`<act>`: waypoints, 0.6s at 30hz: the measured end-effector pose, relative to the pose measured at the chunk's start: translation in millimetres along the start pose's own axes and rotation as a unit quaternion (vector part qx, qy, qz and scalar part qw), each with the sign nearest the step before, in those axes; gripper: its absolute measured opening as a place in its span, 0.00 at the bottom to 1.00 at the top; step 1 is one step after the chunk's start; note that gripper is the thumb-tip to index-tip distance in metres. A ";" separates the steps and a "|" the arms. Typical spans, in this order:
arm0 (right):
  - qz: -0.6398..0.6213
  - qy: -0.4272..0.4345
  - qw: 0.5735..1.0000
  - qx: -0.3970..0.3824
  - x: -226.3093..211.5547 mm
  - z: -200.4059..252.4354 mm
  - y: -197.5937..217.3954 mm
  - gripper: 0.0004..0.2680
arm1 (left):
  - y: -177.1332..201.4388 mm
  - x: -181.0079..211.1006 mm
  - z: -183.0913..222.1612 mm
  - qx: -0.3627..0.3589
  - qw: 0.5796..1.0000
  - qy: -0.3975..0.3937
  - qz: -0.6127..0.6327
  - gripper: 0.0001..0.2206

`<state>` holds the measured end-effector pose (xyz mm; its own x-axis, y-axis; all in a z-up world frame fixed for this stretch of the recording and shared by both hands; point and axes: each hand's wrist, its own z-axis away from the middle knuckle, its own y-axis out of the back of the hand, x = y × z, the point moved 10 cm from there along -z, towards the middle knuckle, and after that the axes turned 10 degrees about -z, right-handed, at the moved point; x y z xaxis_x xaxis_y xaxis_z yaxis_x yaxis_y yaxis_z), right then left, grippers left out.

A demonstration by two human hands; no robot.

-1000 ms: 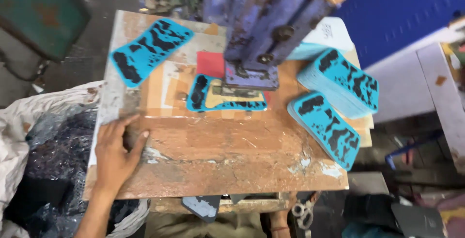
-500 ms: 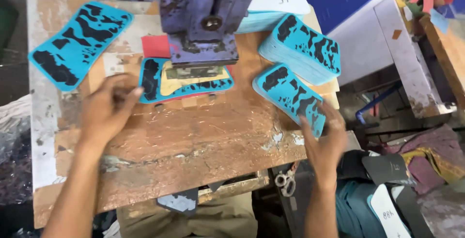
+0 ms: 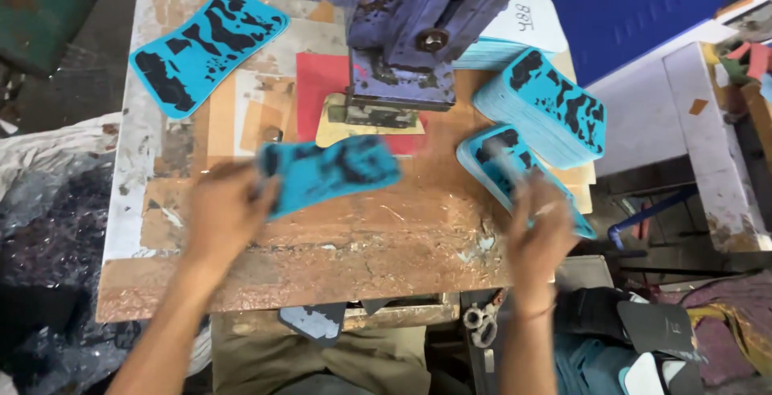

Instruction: Stamp patterned designs onto blue foam pieces using a manual press machine.

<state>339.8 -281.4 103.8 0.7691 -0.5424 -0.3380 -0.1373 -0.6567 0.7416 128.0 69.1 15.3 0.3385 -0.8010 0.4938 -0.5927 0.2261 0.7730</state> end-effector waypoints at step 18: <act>-0.014 0.157 0.952 -0.261 -165.6 -14.3 -198.3 0.31 | 20.6 -128.4 90.8 -0.252 0.896 0.270 0.247 0.16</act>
<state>248.5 -53.9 21.0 0.9275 -0.2919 -0.2334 0.1528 -0.2737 0.9496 6.0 126.2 -68.3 0.5109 -0.1807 0.8404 -0.4078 0.8097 0.4220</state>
